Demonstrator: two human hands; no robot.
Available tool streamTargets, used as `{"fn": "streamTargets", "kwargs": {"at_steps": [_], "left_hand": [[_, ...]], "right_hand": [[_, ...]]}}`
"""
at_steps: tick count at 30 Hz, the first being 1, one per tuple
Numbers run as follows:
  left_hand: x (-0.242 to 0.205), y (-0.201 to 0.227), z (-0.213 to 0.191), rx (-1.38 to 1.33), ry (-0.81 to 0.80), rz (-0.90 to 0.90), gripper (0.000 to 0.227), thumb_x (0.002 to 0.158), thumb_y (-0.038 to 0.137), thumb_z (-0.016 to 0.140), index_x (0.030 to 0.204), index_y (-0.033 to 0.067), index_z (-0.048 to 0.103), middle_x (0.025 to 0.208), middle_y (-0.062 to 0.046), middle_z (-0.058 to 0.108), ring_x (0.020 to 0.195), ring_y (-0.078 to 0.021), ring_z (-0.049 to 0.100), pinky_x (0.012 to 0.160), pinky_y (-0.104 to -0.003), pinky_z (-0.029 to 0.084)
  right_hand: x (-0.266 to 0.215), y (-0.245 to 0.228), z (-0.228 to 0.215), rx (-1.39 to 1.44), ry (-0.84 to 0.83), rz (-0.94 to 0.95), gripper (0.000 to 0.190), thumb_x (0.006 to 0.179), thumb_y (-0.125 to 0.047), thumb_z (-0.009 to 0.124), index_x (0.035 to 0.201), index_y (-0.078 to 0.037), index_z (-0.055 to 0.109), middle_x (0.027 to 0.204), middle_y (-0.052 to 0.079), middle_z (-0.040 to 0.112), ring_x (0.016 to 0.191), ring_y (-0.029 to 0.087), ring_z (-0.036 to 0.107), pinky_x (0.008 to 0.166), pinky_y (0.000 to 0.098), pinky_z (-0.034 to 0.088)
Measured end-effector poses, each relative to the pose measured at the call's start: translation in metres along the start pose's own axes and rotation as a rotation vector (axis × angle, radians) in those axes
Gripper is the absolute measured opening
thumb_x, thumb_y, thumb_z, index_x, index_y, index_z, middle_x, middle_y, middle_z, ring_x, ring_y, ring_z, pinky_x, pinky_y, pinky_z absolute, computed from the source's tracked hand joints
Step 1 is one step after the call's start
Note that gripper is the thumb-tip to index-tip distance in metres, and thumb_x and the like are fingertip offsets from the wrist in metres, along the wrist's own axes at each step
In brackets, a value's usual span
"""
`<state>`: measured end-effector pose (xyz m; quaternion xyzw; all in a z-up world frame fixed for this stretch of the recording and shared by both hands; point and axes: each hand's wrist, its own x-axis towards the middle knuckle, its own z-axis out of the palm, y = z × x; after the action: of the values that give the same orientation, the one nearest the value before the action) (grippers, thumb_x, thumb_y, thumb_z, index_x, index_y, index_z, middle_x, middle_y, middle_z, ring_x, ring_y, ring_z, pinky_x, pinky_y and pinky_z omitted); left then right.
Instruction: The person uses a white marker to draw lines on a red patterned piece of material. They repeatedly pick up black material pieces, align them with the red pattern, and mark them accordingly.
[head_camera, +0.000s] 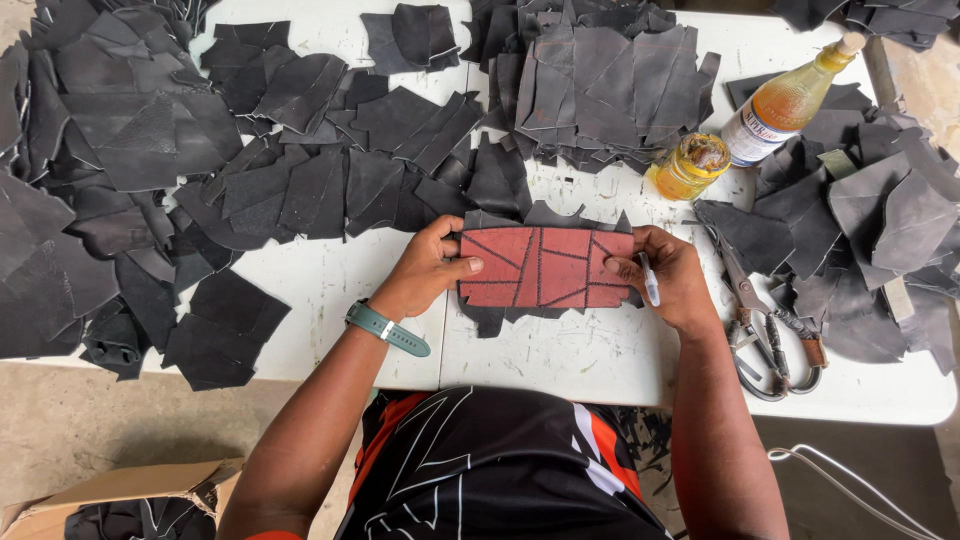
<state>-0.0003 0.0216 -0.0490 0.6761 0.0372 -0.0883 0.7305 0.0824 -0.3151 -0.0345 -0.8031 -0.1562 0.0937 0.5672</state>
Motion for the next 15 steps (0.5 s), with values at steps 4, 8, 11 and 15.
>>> {"fn": "streamTargets", "kwargs": {"at_steps": [4, 8, 11, 15], "left_hand": [[0.0016, -0.0008, -0.0012, -0.005, -0.003, -0.008, 0.044, 0.09, 0.004, 0.07, 0.13, 0.0001, 0.052, 0.105, -0.018, 0.076, 0.092, -0.0211, 0.076, 0.068, -0.033, 0.062], [0.0019, -0.0011, -0.0016, -0.017, 0.001, -0.026, 0.048, 0.089, 0.004, 0.069, 0.133, -0.0001, 0.049, 0.106, -0.018, 0.076, 0.093, -0.0212, 0.076, 0.07, -0.034, 0.063], [0.0024, -0.0007, -0.0015, -0.025, 0.006, -0.039, 0.052, 0.089, 0.004, 0.069, 0.136, 0.0001, 0.047, 0.106, -0.018, 0.076, 0.094, -0.0215, 0.076, 0.074, -0.036, 0.064], [0.0024, -0.0015, -0.0018, -0.001, 0.017, -0.047, 0.053, 0.089, 0.005, 0.07, 0.137, -0.0002, 0.048, 0.106, -0.017, 0.076, 0.094, -0.0214, 0.075, 0.074, -0.037, 0.062]], "right_hand": [[0.0017, 0.0012, -0.0002, 0.004, -0.006, -0.003, 0.027, 0.085, -0.01, 0.083, 0.105, -0.001, 0.068, 0.088, -0.001, 0.07, 0.076, 0.005, 0.058, 0.069, 0.0229, 0.049], [0.0011, 0.0014, -0.0006, -0.016, -0.005, -0.009, 0.027, 0.085, -0.009, 0.083, 0.106, 0.0, 0.068, 0.088, 0.0, 0.07, 0.076, 0.005, 0.057, 0.069, 0.0232, 0.048], [0.0027, 0.0012, -0.0012, -0.032, -0.003, -0.016, 0.027, 0.085, -0.009, 0.082, 0.106, 0.0, 0.068, 0.088, 0.0, 0.07, 0.076, 0.005, 0.058, 0.069, 0.023, 0.049], [0.0051, 0.0037, -0.0008, -0.062, 0.002, -0.027, 0.026, 0.085, -0.009, 0.083, 0.103, 0.001, 0.067, 0.086, 0.0, 0.069, 0.076, 0.006, 0.057, 0.068, 0.0237, 0.048]]}}
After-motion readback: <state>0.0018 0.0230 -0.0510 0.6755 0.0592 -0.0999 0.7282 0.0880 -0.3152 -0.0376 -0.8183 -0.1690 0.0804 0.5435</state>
